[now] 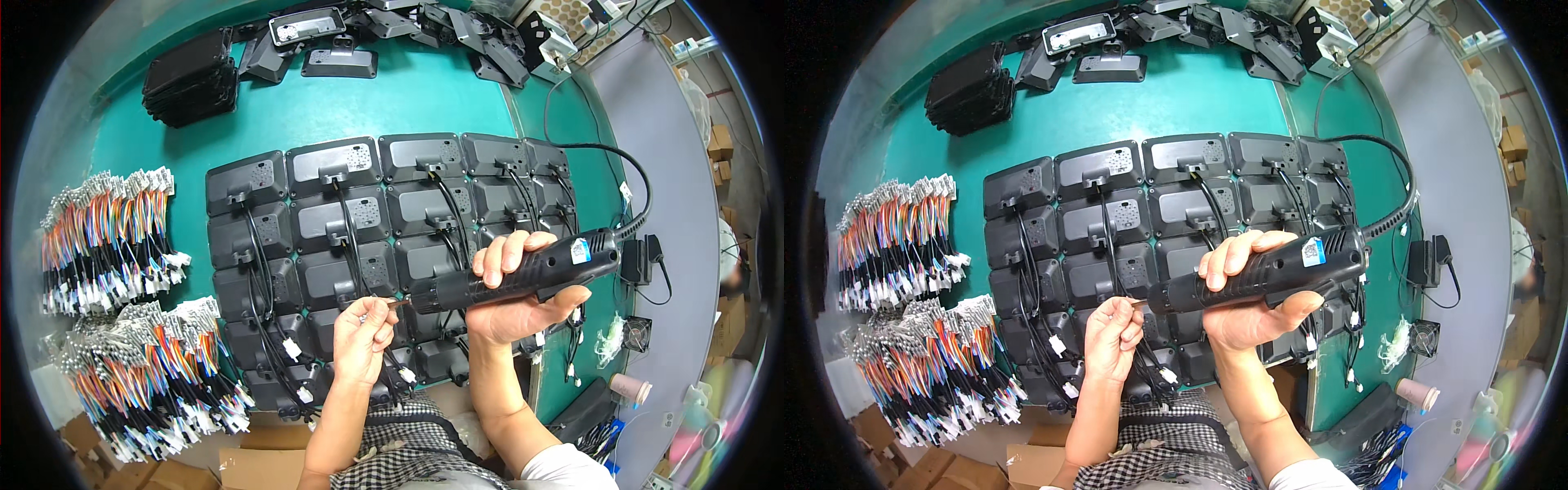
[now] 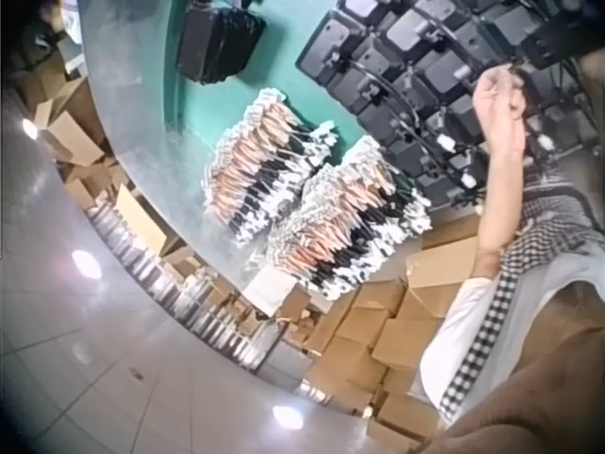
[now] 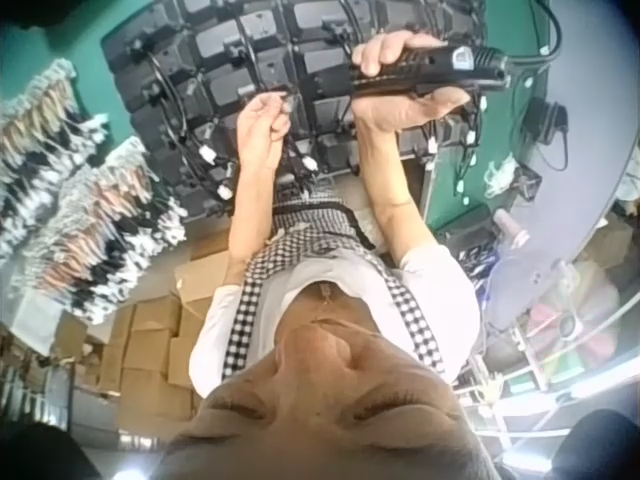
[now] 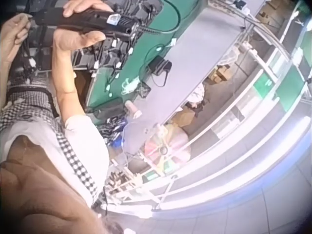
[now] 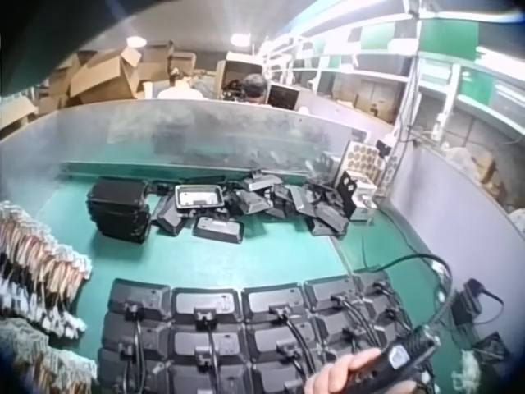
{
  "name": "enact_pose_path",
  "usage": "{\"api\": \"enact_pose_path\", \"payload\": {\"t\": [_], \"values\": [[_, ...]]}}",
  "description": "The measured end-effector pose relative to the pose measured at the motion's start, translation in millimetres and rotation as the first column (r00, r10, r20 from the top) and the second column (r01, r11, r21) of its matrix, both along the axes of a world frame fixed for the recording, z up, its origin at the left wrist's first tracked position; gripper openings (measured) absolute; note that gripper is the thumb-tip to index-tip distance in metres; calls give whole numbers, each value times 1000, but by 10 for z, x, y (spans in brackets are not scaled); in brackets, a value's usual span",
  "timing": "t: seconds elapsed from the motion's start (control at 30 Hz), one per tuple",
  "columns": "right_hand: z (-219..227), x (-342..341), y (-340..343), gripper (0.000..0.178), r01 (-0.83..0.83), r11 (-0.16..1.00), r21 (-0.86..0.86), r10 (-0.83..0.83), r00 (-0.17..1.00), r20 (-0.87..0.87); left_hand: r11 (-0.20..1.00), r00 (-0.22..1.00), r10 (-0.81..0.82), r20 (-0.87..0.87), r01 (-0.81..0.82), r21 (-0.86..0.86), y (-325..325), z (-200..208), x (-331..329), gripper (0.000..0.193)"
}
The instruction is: The person fastens screws into electronic panels using an electric screwdriver.
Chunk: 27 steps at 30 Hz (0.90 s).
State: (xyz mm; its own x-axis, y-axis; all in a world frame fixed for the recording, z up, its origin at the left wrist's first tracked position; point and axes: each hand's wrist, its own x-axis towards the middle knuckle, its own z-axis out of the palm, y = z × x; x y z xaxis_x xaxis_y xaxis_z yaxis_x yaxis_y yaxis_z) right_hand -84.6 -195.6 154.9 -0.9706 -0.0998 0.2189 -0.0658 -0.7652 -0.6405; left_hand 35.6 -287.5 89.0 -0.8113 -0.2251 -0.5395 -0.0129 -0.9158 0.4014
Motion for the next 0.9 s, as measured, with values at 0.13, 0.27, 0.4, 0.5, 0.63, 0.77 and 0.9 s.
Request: {"api": "enact_pose_path", "payload": {"t": [0.13, 0.27, 0.4, 0.5, 0.63, 0.77, 0.9], "values": [[-13, 23, 5, 64, 27, 1000, -7, -27, 999, 18, 1000, 1000, 22, 17, -22, 6, 20, -26, -15, 15], [-31, 25, 20, 64, 27, 1000, 5, -27, 1000, 7, 999, 999, 34, 42, -34, -4, 67, -21, -49, 18], [-63, 29, 35, 64, 41, 999, 6, -41, 999, 13, 999, 998, 31, 48, -30, -21, 101, -42, -55, 20], [-60, 46, 27, 65, 63, 997, 35, -62, 998, -12, 1000, 998, 11, 67, -9, -15, 120, -84, -41, 22], [-157, 69, 73, 67, 38, 997, 61, -31, 993, -115, 986, 989, -35, 142, 11, 167, 190, -31, -15, 35], [-368, 157, 64, 71, 149, 939, 311, -79, 970, -228, 974, 977, -65, 205, 17, 226, 250, 26, 132, 38], [-565, 202, 17, 71, 138, 894, 425, -57, 979, -197, 995, 988, -10, 151, -6, 102, 239, 63, 283, 26]]}}
